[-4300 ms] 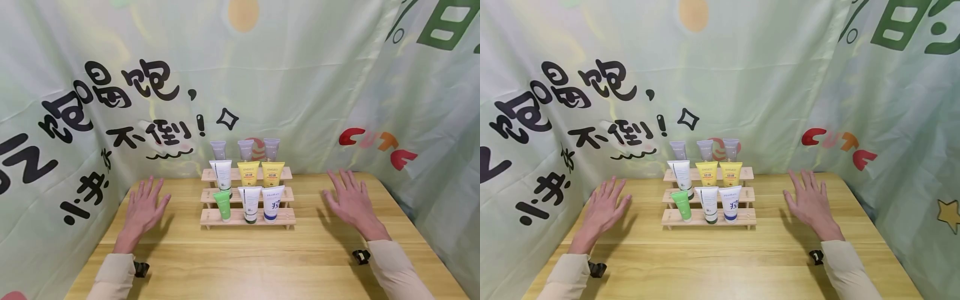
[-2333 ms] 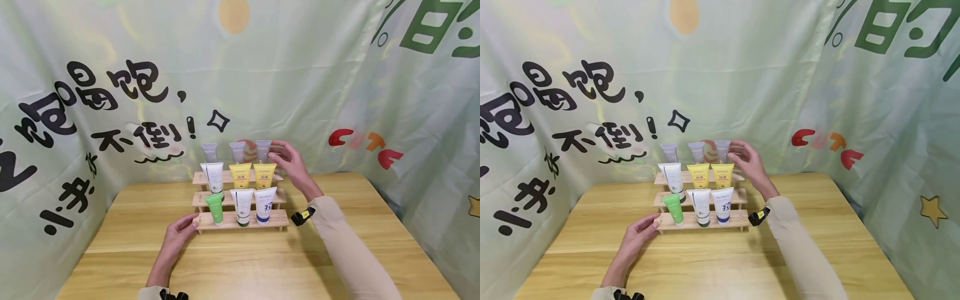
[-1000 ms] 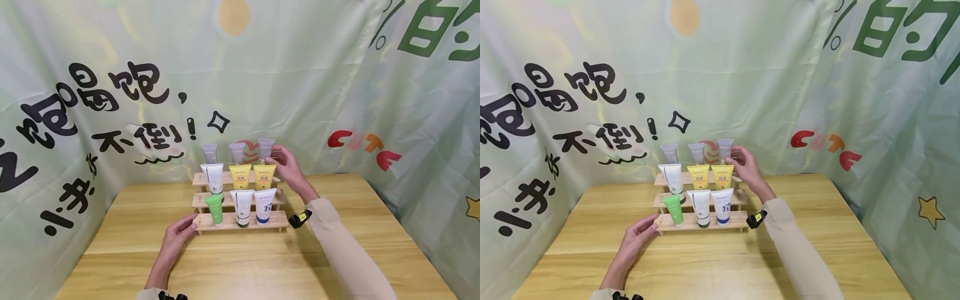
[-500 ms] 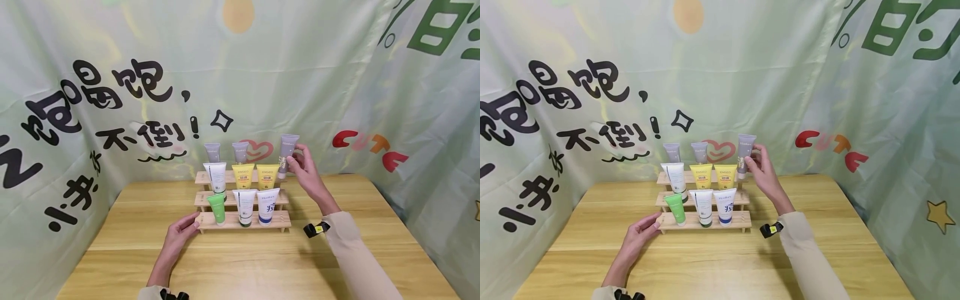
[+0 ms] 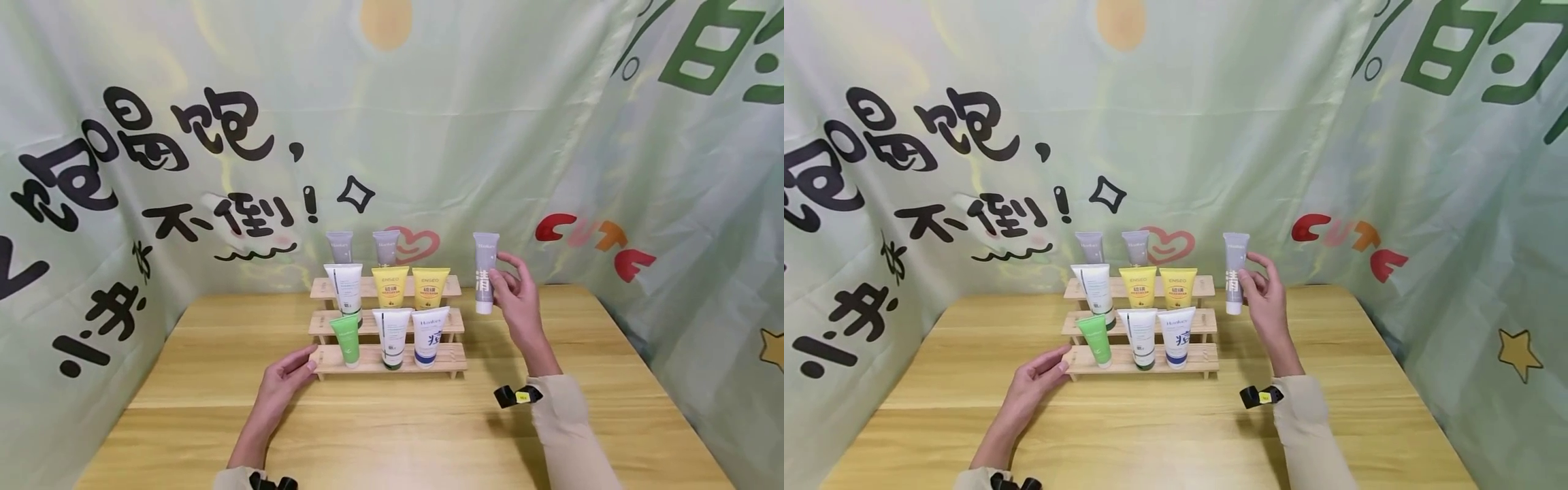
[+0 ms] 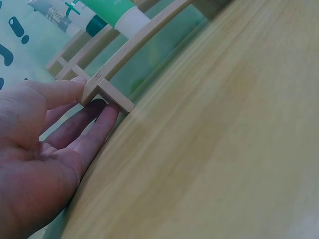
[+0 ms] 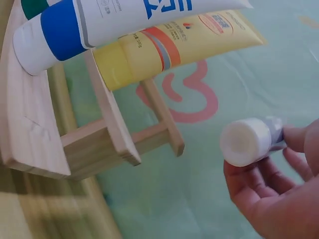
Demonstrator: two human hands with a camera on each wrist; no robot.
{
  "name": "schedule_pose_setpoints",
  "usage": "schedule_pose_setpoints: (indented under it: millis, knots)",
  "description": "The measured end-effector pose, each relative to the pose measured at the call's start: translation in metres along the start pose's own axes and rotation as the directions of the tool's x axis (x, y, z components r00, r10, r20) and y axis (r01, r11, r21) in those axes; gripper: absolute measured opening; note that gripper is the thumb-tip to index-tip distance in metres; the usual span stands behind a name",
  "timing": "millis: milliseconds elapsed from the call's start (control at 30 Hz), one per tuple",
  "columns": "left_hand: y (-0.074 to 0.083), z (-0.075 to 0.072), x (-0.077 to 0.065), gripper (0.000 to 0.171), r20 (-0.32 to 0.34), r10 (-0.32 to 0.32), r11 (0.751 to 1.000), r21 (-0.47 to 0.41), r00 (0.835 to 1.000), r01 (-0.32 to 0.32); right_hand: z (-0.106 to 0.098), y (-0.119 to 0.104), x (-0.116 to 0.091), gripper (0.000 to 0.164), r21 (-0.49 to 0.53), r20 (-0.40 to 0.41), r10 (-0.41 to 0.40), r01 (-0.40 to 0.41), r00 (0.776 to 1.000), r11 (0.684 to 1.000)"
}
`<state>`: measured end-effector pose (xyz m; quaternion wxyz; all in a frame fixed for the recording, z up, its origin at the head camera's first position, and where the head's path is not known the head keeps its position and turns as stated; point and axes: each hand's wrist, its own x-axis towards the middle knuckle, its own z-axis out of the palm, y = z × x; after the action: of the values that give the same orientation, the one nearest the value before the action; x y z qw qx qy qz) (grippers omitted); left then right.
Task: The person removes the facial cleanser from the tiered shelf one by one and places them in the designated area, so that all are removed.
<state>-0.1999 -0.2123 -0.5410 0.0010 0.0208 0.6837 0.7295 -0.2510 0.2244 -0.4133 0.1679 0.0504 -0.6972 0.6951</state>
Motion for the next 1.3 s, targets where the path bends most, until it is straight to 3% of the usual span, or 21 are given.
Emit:
schedule_pose_setpoints:
  millis: [100, 200, 400, 967, 1133, 1300]
  knots:
    - [0.003, -0.001, 0.001, 0.045, 0.019, -0.008, 1.000, 0.003, 1.000, 0.008, -0.004, 0.004, -0.003, 0.047, 0.020, -0.033, 0.099, -0.099, 0.995, 0.995]
    - [0.004, -0.001, 0.001, 0.046, 0.018, -0.024, 1.000, 0.007, 1.000, 0.023, -0.009, 0.007, -0.004, 0.050, 0.024, -0.016, 0.183, -0.183, 0.983, 0.983]
    - [0.003, -0.001, 0.000, 0.044, 0.002, -0.025, 1.000, 0.000, 1.000, 0.025, -0.017, 0.015, -0.003, 0.056, 0.034, 0.032, 0.252, -0.253, 0.967, 0.967]
    - [0.004, -0.002, 0.001, 0.043, -0.003, -0.040, 0.999, 0.005, 0.999, 0.040, -0.016, 0.083, 0.000, 0.047, -0.224, -0.060, 0.262, -0.268, 0.963, 0.937]
    - [0.003, -0.002, 0.001, 0.045, 0.009, -0.037, 0.999, -0.013, 0.999, 0.037, -0.012, 0.091, -0.002, 0.045, -0.316, -0.047, 0.272, -0.273, 0.961, 0.908]
    - [0.002, -0.002, 0.000, 0.045, 0.008, -0.033, 0.999, -0.024, 0.999, 0.033, -0.009, 0.098, -0.003, 0.042, -0.443, -0.042, 0.234, -0.228, 0.971, 0.867]
